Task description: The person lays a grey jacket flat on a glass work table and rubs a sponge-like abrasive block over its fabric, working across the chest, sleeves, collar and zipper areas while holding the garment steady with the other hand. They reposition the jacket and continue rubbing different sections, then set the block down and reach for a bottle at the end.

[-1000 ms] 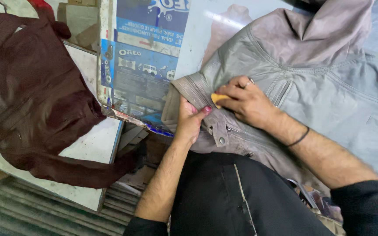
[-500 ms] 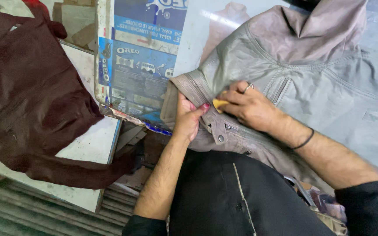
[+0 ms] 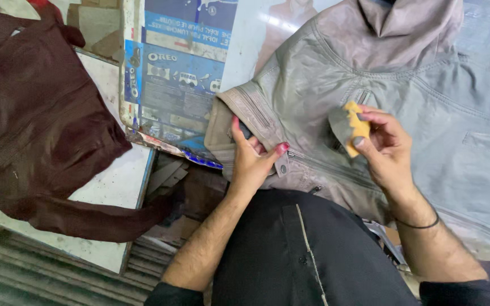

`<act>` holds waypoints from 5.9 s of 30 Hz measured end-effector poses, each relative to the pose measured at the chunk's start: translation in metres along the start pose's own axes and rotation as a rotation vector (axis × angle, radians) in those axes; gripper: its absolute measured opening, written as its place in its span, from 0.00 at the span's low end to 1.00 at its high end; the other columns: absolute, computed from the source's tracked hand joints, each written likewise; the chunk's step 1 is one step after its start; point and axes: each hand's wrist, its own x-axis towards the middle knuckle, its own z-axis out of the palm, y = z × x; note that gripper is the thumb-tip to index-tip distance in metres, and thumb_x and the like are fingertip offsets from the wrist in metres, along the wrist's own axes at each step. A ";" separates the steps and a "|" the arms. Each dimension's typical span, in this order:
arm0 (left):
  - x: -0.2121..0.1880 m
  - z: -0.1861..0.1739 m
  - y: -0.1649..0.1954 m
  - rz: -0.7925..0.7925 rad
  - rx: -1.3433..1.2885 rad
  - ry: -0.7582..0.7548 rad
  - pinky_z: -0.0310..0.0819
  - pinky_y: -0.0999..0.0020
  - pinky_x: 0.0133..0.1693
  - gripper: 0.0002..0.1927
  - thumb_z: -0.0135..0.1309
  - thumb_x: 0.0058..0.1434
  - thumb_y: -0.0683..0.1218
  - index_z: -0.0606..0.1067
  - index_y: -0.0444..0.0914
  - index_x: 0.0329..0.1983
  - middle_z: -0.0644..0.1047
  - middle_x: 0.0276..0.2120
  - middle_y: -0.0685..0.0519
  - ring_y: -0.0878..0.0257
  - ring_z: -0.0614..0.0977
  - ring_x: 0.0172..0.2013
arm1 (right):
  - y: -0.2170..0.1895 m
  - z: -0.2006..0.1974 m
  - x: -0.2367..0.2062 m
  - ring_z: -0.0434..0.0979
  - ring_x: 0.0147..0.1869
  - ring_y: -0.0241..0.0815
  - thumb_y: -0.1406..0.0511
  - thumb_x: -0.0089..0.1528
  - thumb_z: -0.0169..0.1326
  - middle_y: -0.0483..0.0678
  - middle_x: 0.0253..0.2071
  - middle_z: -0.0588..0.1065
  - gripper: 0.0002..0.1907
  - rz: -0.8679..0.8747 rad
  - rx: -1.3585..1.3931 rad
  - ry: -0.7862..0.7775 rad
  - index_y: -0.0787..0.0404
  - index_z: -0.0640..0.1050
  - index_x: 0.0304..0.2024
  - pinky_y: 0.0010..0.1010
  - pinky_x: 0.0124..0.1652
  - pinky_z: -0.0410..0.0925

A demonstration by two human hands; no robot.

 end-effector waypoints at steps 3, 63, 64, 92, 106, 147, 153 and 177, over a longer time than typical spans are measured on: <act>-0.003 0.008 -0.007 -0.007 0.006 0.041 0.76 0.62 0.54 0.59 0.57 0.59 0.31 0.27 0.47 0.77 0.73 0.58 0.34 0.55 0.79 0.54 | 0.014 0.006 -0.017 0.72 0.68 0.42 0.69 0.63 0.64 0.52 0.65 0.71 0.24 0.068 0.078 -0.024 0.65 0.72 0.60 0.34 0.67 0.68; -0.024 -0.023 -0.013 0.059 -0.065 -0.062 0.66 0.63 0.62 0.37 0.51 0.66 0.32 0.46 0.40 0.71 0.67 0.65 0.40 0.56 0.71 0.64 | -0.023 0.089 -0.060 0.71 0.58 0.56 0.70 0.56 0.67 0.54 0.58 0.72 0.20 -0.369 -1.271 -0.028 0.54 0.83 0.51 0.43 0.56 0.65; -0.023 -0.026 -0.015 0.061 -0.121 -0.081 0.63 0.62 0.64 0.38 0.50 0.66 0.31 0.45 0.41 0.71 0.65 0.67 0.40 0.56 0.69 0.66 | -0.016 0.100 -0.057 0.71 0.57 0.56 0.71 0.56 0.66 0.53 0.58 0.73 0.20 -0.392 -1.268 -0.060 0.55 0.83 0.51 0.43 0.56 0.66; -0.009 -0.096 0.003 0.118 -0.046 -0.178 0.71 0.66 0.58 0.39 0.49 0.68 0.33 0.40 0.37 0.72 0.73 0.59 0.36 0.58 0.77 0.57 | -0.001 0.166 -0.030 0.73 0.57 0.55 0.73 0.54 0.59 0.53 0.56 0.75 0.19 -0.404 -1.465 -0.115 0.60 0.83 0.49 0.41 0.55 0.68; -0.010 -0.095 0.006 0.088 -0.182 -0.150 0.70 0.65 0.59 0.40 0.50 0.67 0.32 0.41 0.40 0.73 0.71 0.62 0.37 0.58 0.75 0.58 | -0.008 0.137 0.040 0.74 0.57 0.52 0.71 0.55 0.61 0.49 0.55 0.76 0.16 -0.673 -1.565 -0.363 0.59 0.84 0.46 0.42 0.53 0.69; -0.013 -0.089 0.032 -0.065 -0.285 -0.127 0.72 0.62 0.58 0.30 0.50 0.67 0.32 0.50 0.40 0.66 0.72 0.58 0.37 0.57 0.76 0.56 | -0.054 0.142 0.023 0.68 0.57 0.52 0.66 0.61 0.63 0.50 0.64 0.71 0.18 -0.412 -1.548 -0.017 0.51 0.83 0.55 0.45 0.55 0.61; -0.013 -0.088 0.036 -0.014 -0.268 -0.141 0.72 0.64 0.59 0.30 0.50 0.67 0.31 0.51 0.39 0.65 0.71 0.60 0.37 0.58 0.75 0.58 | -0.026 0.136 0.012 0.70 0.56 0.46 0.59 0.64 0.61 0.44 0.61 0.74 0.12 -0.564 -1.678 -0.342 0.46 0.85 0.50 0.44 0.50 0.59; 0.045 -0.103 0.086 -0.050 -0.349 -0.080 0.79 0.61 0.39 0.14 0.51 0.73 0.48 0.73 0.39 0.58 0.79 0.50 0.51 0.60 0.82 0.44 | -0.015 0.138 0.070 0.71 0.57 0.44 0.59 0.66 0.65 0.44 0.62 0.75 0.12 -0.718 -1.719 -0.161 0.48 0.85 0.52 0.43 0.50 0.59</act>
